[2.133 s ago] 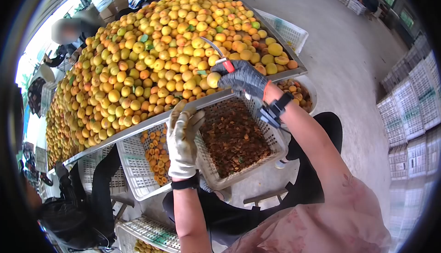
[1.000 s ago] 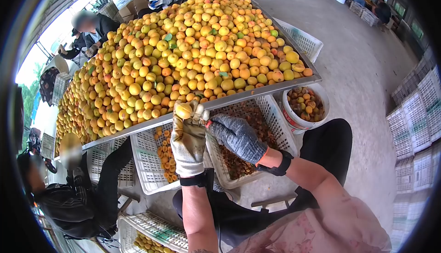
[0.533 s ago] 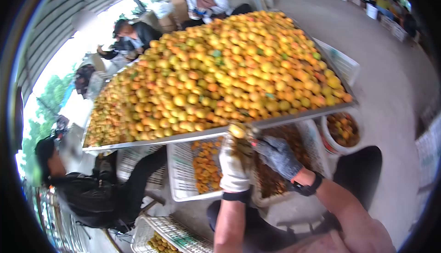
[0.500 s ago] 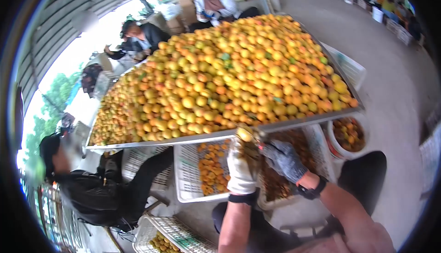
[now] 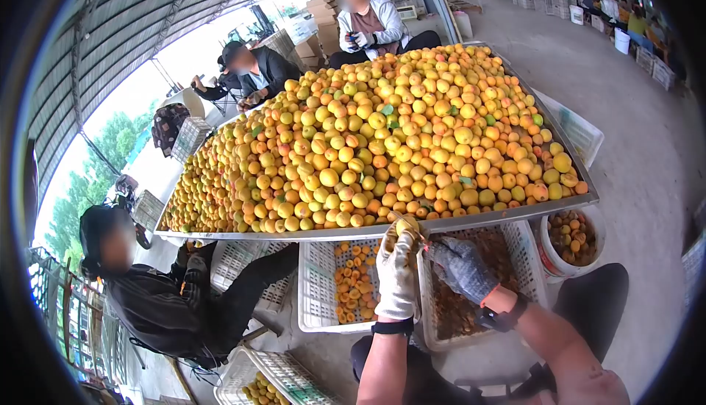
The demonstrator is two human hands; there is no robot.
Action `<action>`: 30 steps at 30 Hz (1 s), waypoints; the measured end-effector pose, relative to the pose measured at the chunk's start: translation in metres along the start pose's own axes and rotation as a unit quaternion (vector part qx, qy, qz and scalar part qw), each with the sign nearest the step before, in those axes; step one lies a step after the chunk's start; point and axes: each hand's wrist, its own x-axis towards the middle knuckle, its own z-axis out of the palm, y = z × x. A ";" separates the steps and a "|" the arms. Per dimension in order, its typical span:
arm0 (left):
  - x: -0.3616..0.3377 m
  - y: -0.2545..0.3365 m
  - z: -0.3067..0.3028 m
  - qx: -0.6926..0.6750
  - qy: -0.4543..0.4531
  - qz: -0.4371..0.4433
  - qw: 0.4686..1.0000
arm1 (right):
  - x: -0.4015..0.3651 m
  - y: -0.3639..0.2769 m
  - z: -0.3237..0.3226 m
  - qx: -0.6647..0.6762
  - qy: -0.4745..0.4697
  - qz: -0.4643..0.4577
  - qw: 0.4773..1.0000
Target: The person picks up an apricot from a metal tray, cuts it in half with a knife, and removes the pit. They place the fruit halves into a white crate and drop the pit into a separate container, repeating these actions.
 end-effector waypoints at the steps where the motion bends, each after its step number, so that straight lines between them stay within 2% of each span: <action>1: -0.003 -0.009 -0.002 -0.020 0.007 -0.004 1.000 | 0.004 0.017 -0.001 -0.067 0.006 -0.132 0.989; 2: -0.007 -0.002 0.005 -0.137 -0.018 -0.075 0.988 | 0.005 0.020 -0.007 -0.304 -0.011 -0.218 0.927; 3: 0.009 -0.040 -0.008 -0.204 -0.009 -0.027 0.979 | 0.009 0.017 -0.003 -0.369 0.032 -0.372 0.851; 4: 0.007 -0.038 -0.003 -0.214 0.016 -0.044 0.976 | 0.008 0.016 0.001 -0.313 0.048 -0.338 0.886; 5: 0.005 -0.025 0.003 -0.208 0.030 -0.078 0.975 | 0.004 0.013 -0.002 -0.363 0.034 -0.324 0.873; 6: -0.002 -0.013 0.004 -0.154 0.036 -0.076 0.985 | 0.003 0.012 -0.001 -0.363 0.038 -0.316 0.876; 7: 0.000 -0.014 0.003 -0.135 -0.002 -0.028 0.990 | 0.004 0.014 0.000 -0.348 0.058 -0.315 0.881; 8: -0.001 -0.007 0.003 -0.169 0.016 -0.085 0.982 | 0.001 0.008 0.005 -0.186 0.053 -0.162 0.968; 9: 0.001 -0.006 0.004 -0.149 -0.020 -0.030 0.988 | -0.001 0.000 0.007 -0.013 0.046 -0.009 0.999; 12: 0.004 -0.009 0.010 -0.161 -0.018 0.024 0.986 | -0.001 -0.001 0.006 -0.060 0.025 -0.030 0.997; 13: 0.004 -0.014 0.007 -0.161 -0.016 0.020 0.987 | 0.000 0.001 0.008 -0.059 0.027 -0.026 0.998; 15: 0.003 -0.023 0.003 -0.218 -0.042 -0.051 0.974 | 0.000 0.006 0.012 -0.069 0.040 0.032 0.996; 16: 0.003 -0.028 0.003 -0.284 -0.053 -0.069 0.955 | 0.006 0.028 0.011 -0.097 0.055 -0.078 0.991; 17: 0.002 -0.025 0.005 -0.286 -0.052 -0.070 0.954 | 0.004 0.022 0.013 -0.099 0.055 -0.076 0.991; 19: 0.001 -0.016 0.007 -0.233 -0.017 -0.098 0.967 | 0.001 0.007 0.014 -0.082 0.039 0.017 0.996; 21: 0.004 -0.015 0.003 -0.214 -0.030 -0.082 0.973 | 0.002 0.007 0.010 -0.072 0.041 0.015 0.996; 23: 0.004 -0.007 0.003 -0.148 -0.077 -0.016 0.986 | 0.002 0.006 0.008 -0.062 0.043 0.012 0.997; 24: 0.003 0.000 0.003 -0.111 -0.026 -0.064 0.991 | 0.001 0.003 0.009 -0.036 0.044 0.011 0.998; 25: 0.001 0.004 0.007 -0.111 -0.027 -0.065 0.991 | 0.000 0.001 0.009 -0.009 0.044 0.011 0.999; 26: -0.001 0.007 0.011 -0.098 -0.029 -0.038 0.994 | 0.000 -0.004 0.008 -0.001 0.034 0.059 0.998; 28: 0.002 -0.001 0.008 -0.073 -0.038 0.033 0.996 | 0.001 0.000 0.006 -0.034 0.028 0.042 0.998; 29: 0.001 -0.013 0.002 -0.072 -0.036 0.030 0.996 | -0.001 0.005 0.007 -0.065 0.024 0.026 0.997; 30: 0.001 -0.022 0.000 -0.134 -0.026 -0.001 0.991 | -0.001 0.010 0.007 -0.065 0.025 0.026 0.997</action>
